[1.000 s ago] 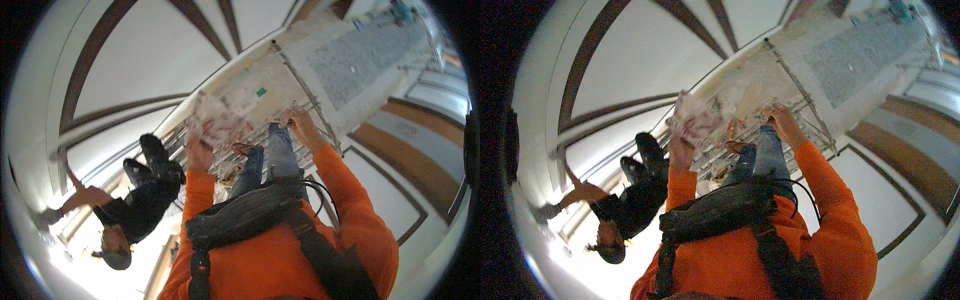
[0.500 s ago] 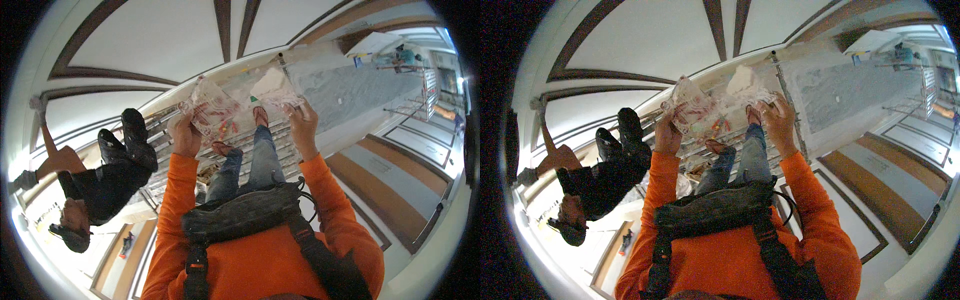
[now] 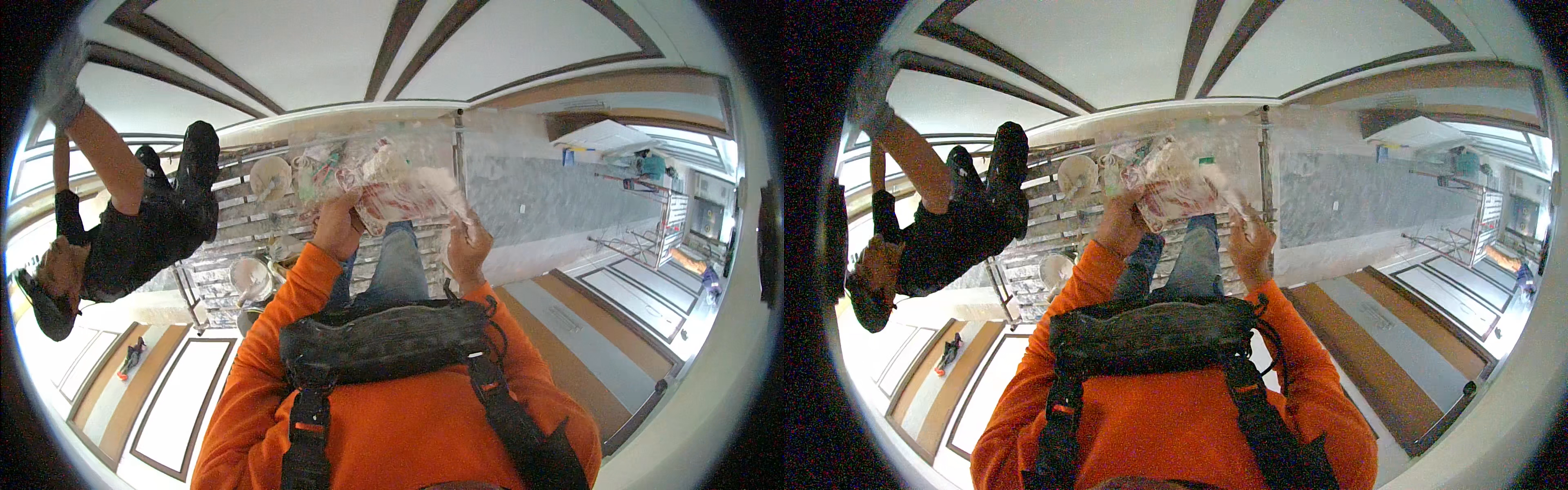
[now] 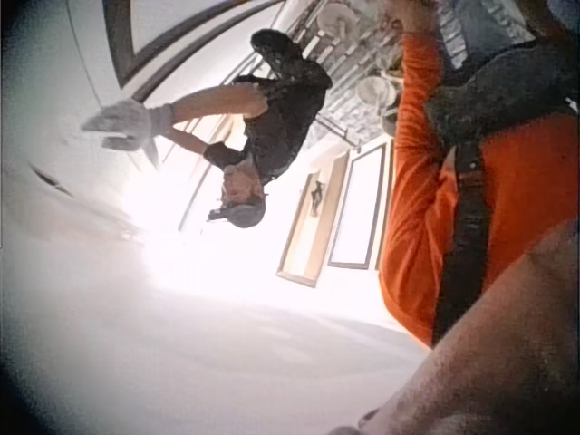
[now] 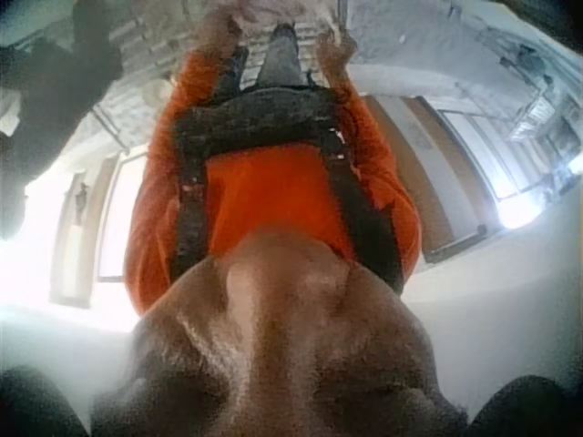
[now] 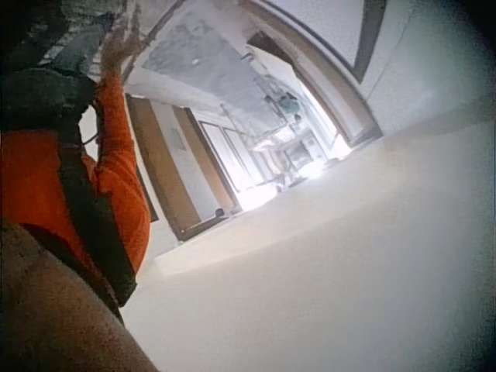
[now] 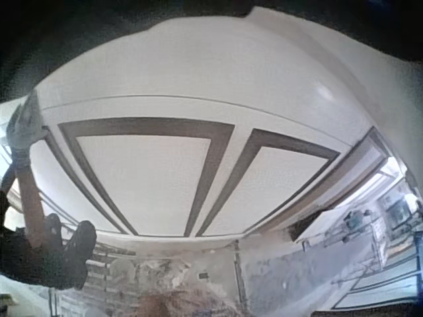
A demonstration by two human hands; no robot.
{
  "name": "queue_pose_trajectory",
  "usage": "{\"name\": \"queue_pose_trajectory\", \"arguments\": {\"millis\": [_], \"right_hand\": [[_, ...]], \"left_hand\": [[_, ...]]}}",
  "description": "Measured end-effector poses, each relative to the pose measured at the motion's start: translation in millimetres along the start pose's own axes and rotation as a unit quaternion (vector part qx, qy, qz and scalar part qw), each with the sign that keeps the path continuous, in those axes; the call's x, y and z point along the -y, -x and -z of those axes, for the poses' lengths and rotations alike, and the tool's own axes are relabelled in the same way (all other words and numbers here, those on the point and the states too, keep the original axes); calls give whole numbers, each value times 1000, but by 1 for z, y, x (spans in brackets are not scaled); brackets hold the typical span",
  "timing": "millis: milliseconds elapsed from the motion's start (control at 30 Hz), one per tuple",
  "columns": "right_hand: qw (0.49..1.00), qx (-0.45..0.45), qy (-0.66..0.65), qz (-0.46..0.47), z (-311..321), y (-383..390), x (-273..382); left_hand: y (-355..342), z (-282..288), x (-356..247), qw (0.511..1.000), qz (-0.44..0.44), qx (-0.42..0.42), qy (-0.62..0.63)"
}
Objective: The person applies plaster or joint compound to a ceiling using two putty knives. They scoop the compound between the knives and spread it across the joints of the decorative ceiling panels while standing on scaffolding.
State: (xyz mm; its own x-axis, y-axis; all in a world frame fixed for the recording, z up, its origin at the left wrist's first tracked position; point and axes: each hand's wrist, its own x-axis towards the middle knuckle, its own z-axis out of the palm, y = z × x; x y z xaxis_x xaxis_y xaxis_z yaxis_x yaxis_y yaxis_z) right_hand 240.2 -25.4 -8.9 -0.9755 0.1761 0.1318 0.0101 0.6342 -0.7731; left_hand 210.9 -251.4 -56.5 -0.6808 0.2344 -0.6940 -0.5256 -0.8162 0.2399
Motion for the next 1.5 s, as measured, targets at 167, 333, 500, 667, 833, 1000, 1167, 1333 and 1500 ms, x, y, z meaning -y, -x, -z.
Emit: {"name": "queue_pose_trajectory", "arguments": {"millis": [167,333,500,667,833,1000,1167,1333,1500], "right_hand": [[997,71,-18,30,4,-2,-5],[979,182,-8,94,16,-12,0],[945,292,71,129,23,-29,11],[903,393,128,-118,5,-28,1],[949,194,-113,-222,-11,10,-145],[936,130,-243,-221,-8,-72,-49],[730,215,-549,-345,-28,-99,-18],[485,382,-747,-246,-77,-99,-37],[645,227,-610,-399,-95,-78,20]], "left_hand": [[7,-1,2,998,-12,51,-28],[5,-1,-5,998,-11,38,-44],[10,-13,-17,996,-4,75,-45],[29,-46,-32,991,44,127,-16],[28,-55,-48,949,-112,169,-242],[43,-14,-105,966,-155,50,-201],[17,40,-85,983,-60,66,-162],[4,35,-36,977,-70,130,-156],[24,9,-32,993,44,105,21]]}}
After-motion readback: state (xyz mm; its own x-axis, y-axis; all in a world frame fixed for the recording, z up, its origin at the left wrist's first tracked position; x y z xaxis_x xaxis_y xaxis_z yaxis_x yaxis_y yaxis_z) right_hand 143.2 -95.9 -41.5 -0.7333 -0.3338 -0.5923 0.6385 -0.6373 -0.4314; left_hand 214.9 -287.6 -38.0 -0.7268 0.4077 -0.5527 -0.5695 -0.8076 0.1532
